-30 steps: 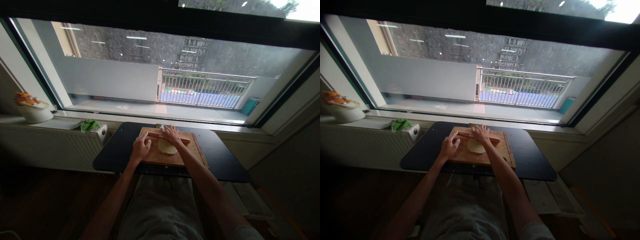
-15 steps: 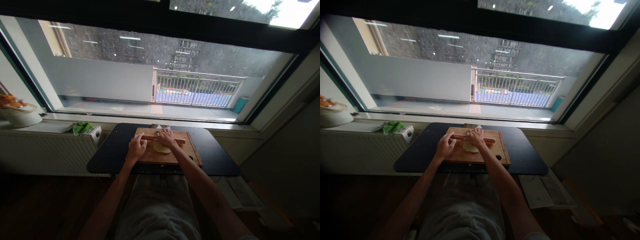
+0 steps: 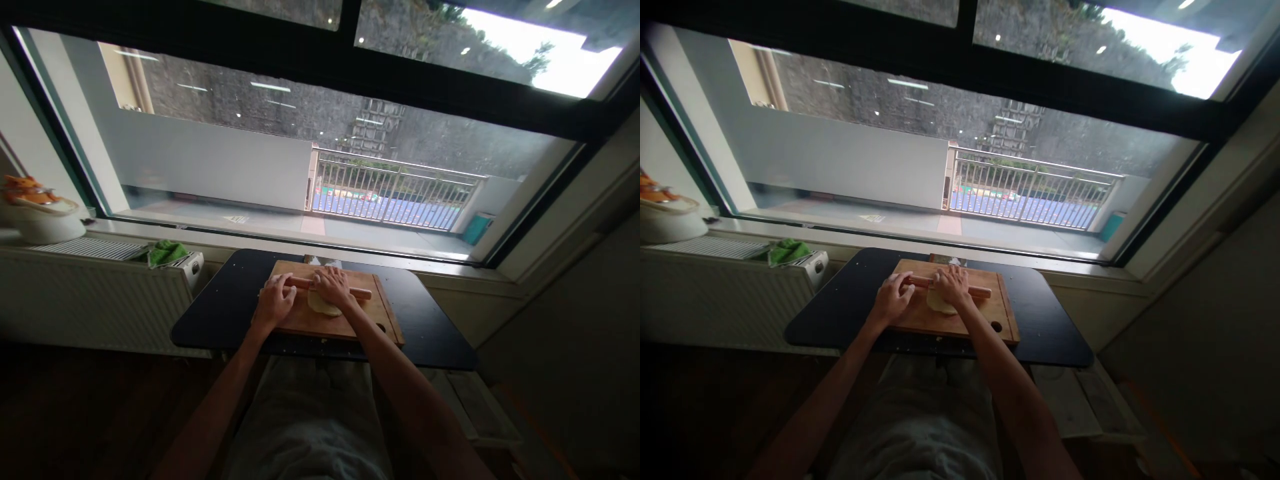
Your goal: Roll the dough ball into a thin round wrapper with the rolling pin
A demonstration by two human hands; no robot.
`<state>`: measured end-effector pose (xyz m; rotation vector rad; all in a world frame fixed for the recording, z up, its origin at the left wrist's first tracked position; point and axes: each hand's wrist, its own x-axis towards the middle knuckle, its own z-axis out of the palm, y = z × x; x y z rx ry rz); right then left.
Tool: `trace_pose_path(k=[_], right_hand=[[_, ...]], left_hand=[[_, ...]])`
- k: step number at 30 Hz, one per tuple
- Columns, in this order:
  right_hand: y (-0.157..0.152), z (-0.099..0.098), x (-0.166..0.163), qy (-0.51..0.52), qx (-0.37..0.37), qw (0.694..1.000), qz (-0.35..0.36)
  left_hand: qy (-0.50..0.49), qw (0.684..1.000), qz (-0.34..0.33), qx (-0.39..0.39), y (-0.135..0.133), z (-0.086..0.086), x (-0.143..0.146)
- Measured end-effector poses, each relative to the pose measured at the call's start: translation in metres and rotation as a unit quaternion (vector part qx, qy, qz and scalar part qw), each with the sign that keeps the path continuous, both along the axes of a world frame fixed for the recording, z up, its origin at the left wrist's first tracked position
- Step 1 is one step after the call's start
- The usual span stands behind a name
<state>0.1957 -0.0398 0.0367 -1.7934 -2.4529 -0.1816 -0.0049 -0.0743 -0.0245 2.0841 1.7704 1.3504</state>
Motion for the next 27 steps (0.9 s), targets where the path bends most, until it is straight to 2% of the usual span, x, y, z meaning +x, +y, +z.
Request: trace_pose_path(k=[8, 16, 21, 27], right_hand=[[0.012, 0.004, 0.004, 0.001, -0.025, 0.999, 0.027], [0.032, 0.004, 0.009, 0.051, -0.059, 0.996, 0.031], [0.029, 0.004, 0.008, 0.058, -0.041, 0.997, 0.027], [0.009, -0.008, 0.004, 0.036, 0.028, 0.999, 0.016]], left_hand=[[0.001, 1.0, 0.004, -0.001, -0.004, 0.003, 0.001], [0.035, 0.999, 0.006, -0.009, -0.007, 0.005, -0.001], [0.065, 0.998, 0.011, -0.02, -0.011, 0.009, 0.0], [0.07, 0.997, 0.018, -0.035, -0.014, 0.014, 0.0]])
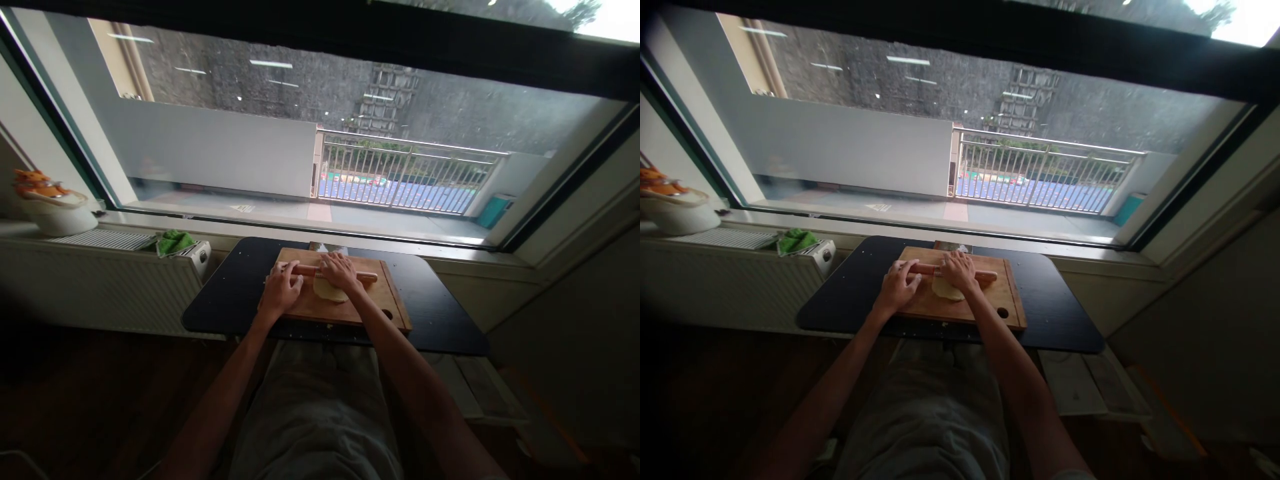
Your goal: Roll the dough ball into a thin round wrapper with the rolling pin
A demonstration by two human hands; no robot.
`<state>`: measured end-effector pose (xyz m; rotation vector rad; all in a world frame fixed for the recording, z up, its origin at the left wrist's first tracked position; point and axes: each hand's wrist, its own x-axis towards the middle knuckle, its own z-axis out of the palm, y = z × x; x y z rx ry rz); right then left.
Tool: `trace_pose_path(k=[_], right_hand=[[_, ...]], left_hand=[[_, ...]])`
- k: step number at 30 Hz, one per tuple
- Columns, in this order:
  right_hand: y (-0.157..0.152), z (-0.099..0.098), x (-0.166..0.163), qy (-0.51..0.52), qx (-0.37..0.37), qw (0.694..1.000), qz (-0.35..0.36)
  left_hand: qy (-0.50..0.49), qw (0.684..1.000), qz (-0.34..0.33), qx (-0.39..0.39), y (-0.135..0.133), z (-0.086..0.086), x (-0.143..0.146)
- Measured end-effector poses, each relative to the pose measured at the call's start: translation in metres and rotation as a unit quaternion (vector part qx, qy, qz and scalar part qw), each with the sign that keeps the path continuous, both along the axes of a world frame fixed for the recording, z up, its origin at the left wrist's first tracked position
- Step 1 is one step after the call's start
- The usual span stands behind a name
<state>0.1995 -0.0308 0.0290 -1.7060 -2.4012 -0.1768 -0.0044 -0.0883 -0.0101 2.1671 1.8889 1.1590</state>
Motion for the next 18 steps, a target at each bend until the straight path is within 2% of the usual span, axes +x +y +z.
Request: trace_pose_path(k=[5, 8, 13, 18], right_hand=[[-0.017, -0.018, 0.0, -0.019, 0.08, 0.997, 0.0], [-0.024, -0.021, 0.0, -0.028, 0.101, 0.994, 0.004], [-0.024, -0.012, -0.002, -0.041, 0.061, 0.997, 0.002], [-0.01, 0.001, -0.003, -0.036, 0.013, 0.999, 0.006]], left_hand=[[0.027, 1.0, -0.005, -0.01, -0.004, 0.004, 0.001], [0.044, 0.999, -0.013, -0.022, -0.007, 0.007, 0.002], [0.041, 0.999, -0.004, -0.022, -0.008, 0.006, 0.004], [0.038, 0.999, 0.009, -0.007, -0.007, 0.004, 0.006]])
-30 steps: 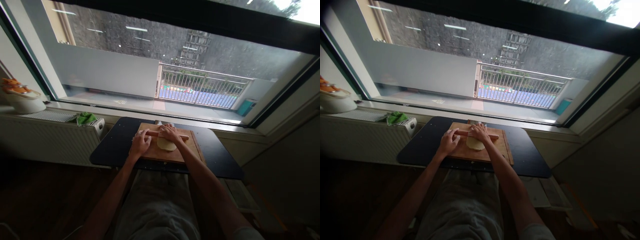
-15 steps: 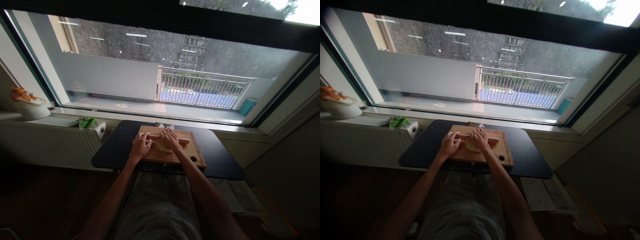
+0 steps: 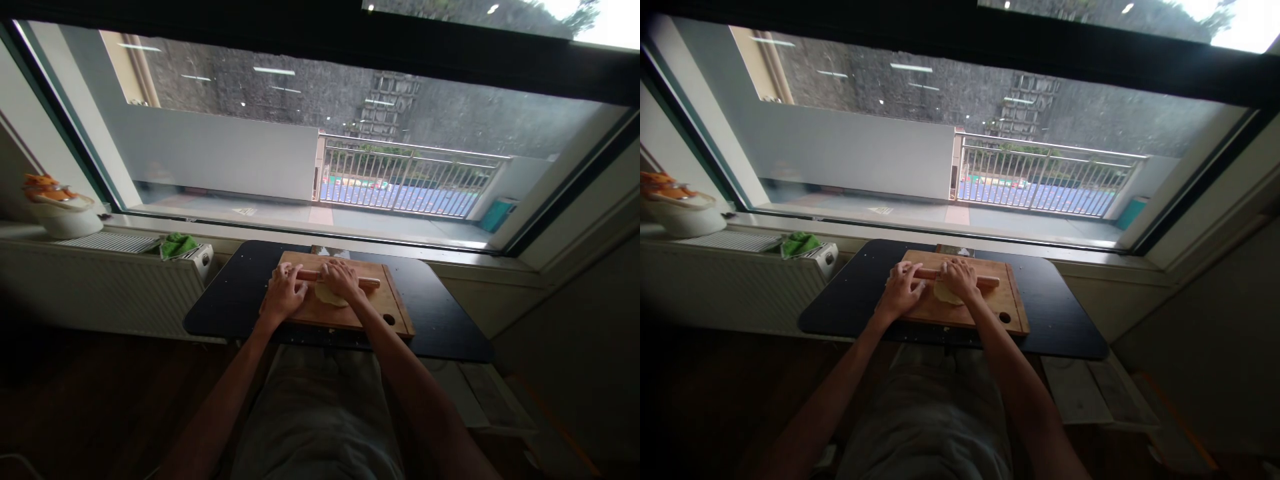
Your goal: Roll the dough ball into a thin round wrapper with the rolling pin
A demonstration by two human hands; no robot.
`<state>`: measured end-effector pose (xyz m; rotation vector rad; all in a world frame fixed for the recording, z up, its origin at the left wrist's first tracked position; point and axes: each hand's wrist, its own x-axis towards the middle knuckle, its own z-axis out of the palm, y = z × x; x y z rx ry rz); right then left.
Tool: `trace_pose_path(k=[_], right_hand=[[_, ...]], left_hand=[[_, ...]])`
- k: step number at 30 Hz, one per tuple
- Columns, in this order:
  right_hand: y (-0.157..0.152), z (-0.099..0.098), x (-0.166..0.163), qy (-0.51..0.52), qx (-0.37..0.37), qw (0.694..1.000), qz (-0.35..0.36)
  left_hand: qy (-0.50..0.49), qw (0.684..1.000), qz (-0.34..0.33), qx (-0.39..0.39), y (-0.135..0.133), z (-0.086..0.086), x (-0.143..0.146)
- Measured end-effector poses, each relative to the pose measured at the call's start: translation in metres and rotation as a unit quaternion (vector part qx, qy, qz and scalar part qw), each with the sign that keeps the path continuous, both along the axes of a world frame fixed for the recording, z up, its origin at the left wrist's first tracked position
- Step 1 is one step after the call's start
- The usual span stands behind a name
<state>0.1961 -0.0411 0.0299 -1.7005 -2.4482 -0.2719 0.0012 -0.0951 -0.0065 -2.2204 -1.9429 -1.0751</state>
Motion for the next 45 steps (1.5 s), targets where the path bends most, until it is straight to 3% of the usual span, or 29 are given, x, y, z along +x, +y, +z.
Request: trace_pose_path(k=[11, 20, 35, 45], right_hand=[[0.029, 0.01, 0.005, 0.061, -0.065, 0.996, -0.016], [0.042, 0.013, 0.0, 0.079, -0.063, 0.994, -0.044], [-0.018, -0.006, -0.001, 0.018, 0.021, 1.0, -0.014], [-0.056, -0.007, -0.002, 0.08, 0.061, 0.995, 0.006]], left_hand=[[0.03, 0.999, -0.015, -0.022, -0.005, 0.004, 0.003], [0.031, 0.999, -0.022, -0.018, -0.005, 0.005, 0.004], [0.009, 1.0, -0.028, -0.009, -0.001, 0.004, 0.001], [0.012, 0.998, -0.062, -0.028, -0.006, 0.01, 0.002]])
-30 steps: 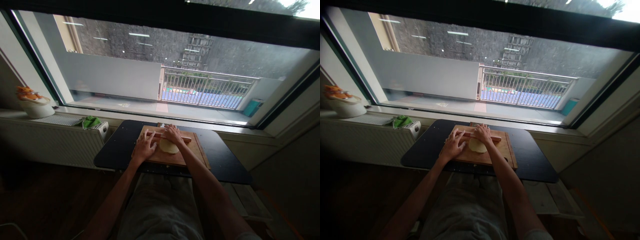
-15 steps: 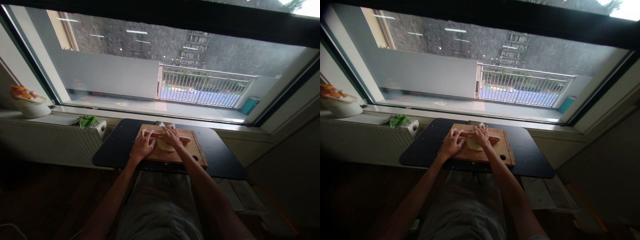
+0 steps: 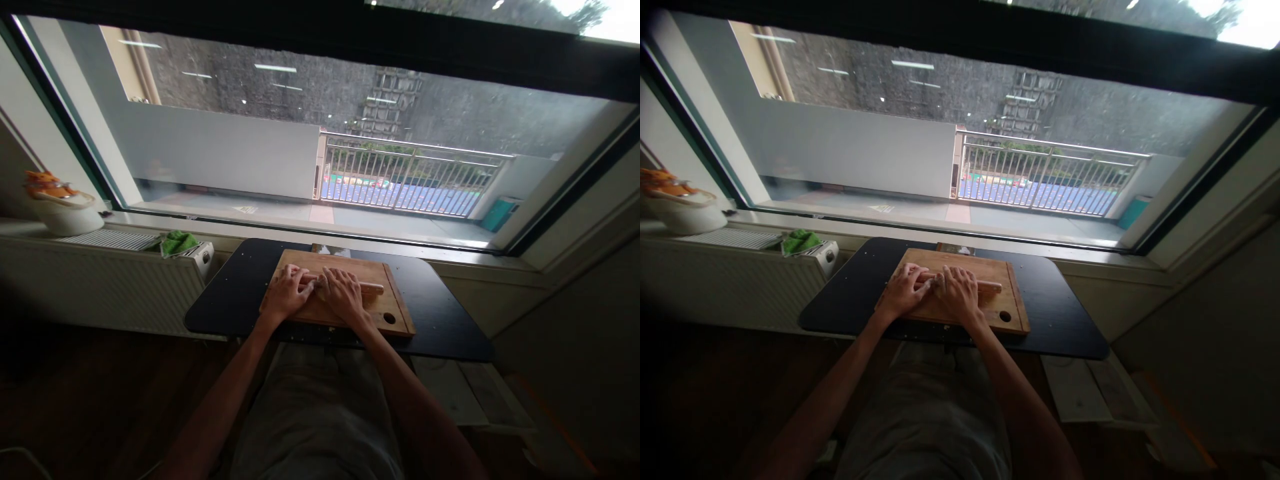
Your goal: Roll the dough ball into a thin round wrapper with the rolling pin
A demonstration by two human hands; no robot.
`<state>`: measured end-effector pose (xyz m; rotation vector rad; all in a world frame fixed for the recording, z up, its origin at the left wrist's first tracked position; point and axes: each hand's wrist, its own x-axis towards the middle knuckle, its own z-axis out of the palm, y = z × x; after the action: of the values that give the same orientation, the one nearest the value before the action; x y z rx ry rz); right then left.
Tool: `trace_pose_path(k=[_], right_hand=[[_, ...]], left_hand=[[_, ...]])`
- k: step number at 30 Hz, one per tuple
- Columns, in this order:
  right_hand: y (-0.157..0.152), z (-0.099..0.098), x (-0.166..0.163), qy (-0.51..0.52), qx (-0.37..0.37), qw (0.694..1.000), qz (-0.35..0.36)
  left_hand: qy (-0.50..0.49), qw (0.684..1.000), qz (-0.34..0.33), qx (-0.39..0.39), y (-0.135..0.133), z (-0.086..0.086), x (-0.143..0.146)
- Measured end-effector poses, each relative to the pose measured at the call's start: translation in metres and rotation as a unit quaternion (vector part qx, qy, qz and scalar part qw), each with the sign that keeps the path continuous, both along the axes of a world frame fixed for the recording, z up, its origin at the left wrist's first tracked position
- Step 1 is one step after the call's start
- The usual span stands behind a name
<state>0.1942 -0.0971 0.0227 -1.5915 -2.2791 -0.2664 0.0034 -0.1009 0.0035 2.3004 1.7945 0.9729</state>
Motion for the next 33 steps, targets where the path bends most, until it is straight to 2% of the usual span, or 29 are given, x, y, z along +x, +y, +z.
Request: trace_pose_path(k=[6, 14, 18, 22, 27, 30, 33], right_hand=[[0.023, 0.005, 0.001, -0.055, -0.06, 0.997, 0.0], [0.049, 0.01, 0.0, -0.066, -0.073, 0.995, -0.025], [0.038, 0.008, -0.001, -0.066, -0.05, 0.996, -0.023], [0.018, 0.006, 0.005, -0.061, -0.062, 0.996, 0.0], [0.001, 0.003, 0.041, -0.046, -0.038, 0.998, 0.037], [-0.005, 0.003, 0.069, -0.053, -0.025, 0.998, 0.015], [-0.017, 0.0, 0.081, -0.069, -0.013, 0.998, 0.001]], left_hand=[[-0.017, 1.0, 0.021, 0.013, 0.005, -0.007, -0.001], [-0.03, 0.999, 0.02, 0.039, 0.009, -0.014, -0.002], [-0.031, 0.999, 0.023, 0.033, 0.008, -0.011, -0.001], [-0.021, 1.0, 0.013, 0.014, 0.007, -0.005, 0.0], [-0.011, 1.0, 0.016, 0.013, 0.007, -0.001, 0.001], [0.017, 0.999, 0.029, 0.018, 0.005, 0.001, 0.003], [0.07, 0.996, 0.04, 0.036, -0.002, 0.006, 0.009]])
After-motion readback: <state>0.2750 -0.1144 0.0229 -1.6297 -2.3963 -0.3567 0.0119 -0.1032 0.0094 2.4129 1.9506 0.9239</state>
